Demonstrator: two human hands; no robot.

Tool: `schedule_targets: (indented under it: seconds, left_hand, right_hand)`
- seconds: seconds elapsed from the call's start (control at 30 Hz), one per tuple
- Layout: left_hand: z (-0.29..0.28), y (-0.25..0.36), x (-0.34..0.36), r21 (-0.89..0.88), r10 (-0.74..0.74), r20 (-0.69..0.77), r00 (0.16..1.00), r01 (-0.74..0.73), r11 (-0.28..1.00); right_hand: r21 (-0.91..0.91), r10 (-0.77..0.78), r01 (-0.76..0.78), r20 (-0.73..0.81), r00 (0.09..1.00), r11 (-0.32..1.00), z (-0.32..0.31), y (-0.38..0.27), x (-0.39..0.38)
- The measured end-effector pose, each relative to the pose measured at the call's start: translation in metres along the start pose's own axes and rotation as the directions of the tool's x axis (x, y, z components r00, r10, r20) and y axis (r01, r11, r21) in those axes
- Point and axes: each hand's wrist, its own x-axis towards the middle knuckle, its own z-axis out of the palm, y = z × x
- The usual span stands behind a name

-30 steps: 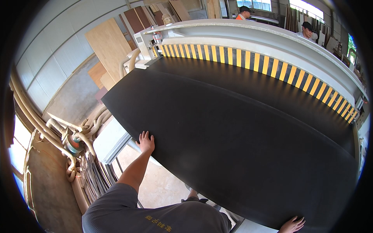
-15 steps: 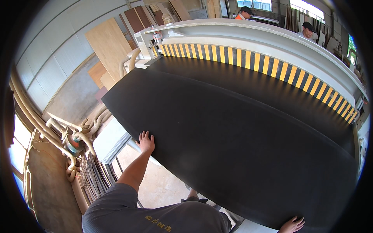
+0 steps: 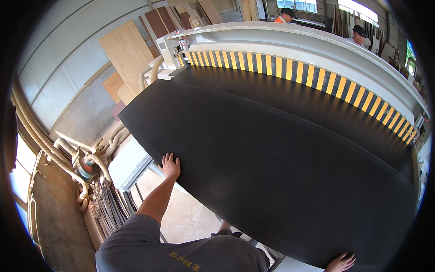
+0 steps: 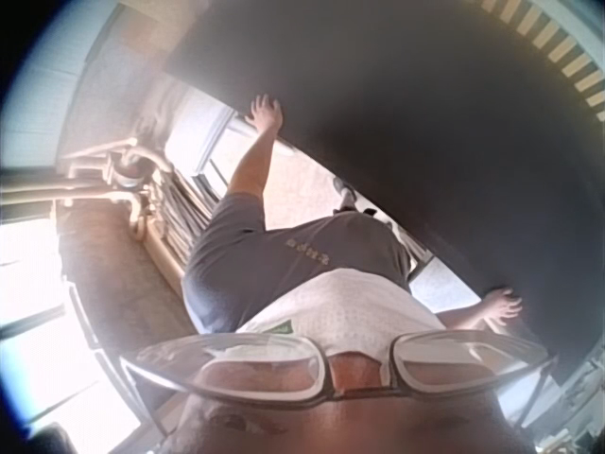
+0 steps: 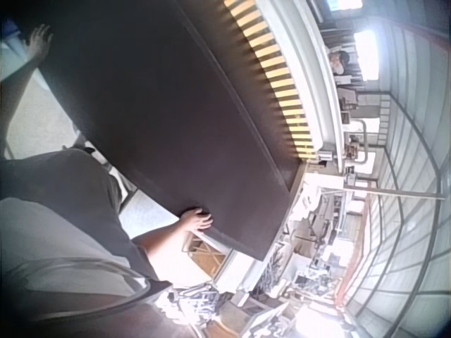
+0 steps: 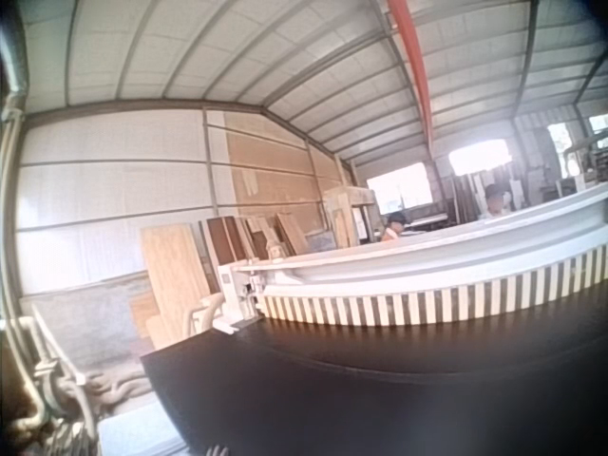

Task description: The person places a large board onto a industrial cutting machine, pushes it into position, and then removes a cut strip of wood.

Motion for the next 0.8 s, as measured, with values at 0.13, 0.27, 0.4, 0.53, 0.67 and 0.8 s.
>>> schedule_targets:
  seconds: [0.13,0.27,0.4,0.53,0.67,0.8]
  left_hand:
    - [0.003,0.0,0.0,0.003,0.005,-0.004,1.0,-0.005,1.0]
    - [0.006,-0.002,0.0,-0.002,0.014,-0.025,1.0,-0.014,1.0]
    - [0.005,-0.002,-0.002,-0.013,0.009,-0.019,1.0,-0.009,1.0]
    - [0.01,-0.006,0.001,-0.015,0.018,-0.042,0.999,-0.019,1.0]
    - [0.01,-0.008,0.002,-0.033,0.026,-0.047,0.999,-0.028,0.999]
    - [0.003,-0.003,0.0,-0.028,0.039,0.009,0.999,-0.038,0.999]
  right_hand:
    - [0.002,-0.004,0.004,-0.003,1.0,1.0,0.009,0.004,0.005]
    - [0.005,-0.012,0.012,-0.03,0.999,1.0,0.013,0.005,0.004]
    - [0.021,-0.019,0.02,-0.026,0.999,1.0,0.015,0.007,0.007]
    - [0.29,-0.104,0.22,-0.367,0.924,0.932,0.0,0.005,-0.015]
    - [0.269,-0.114,0.245,-0.424,0.898,0.931,0.004,0.005,-0.012]
    - [0.132,-0.083,0.113,-0.213,0.974,0.985,0.011,0.008,0.002]
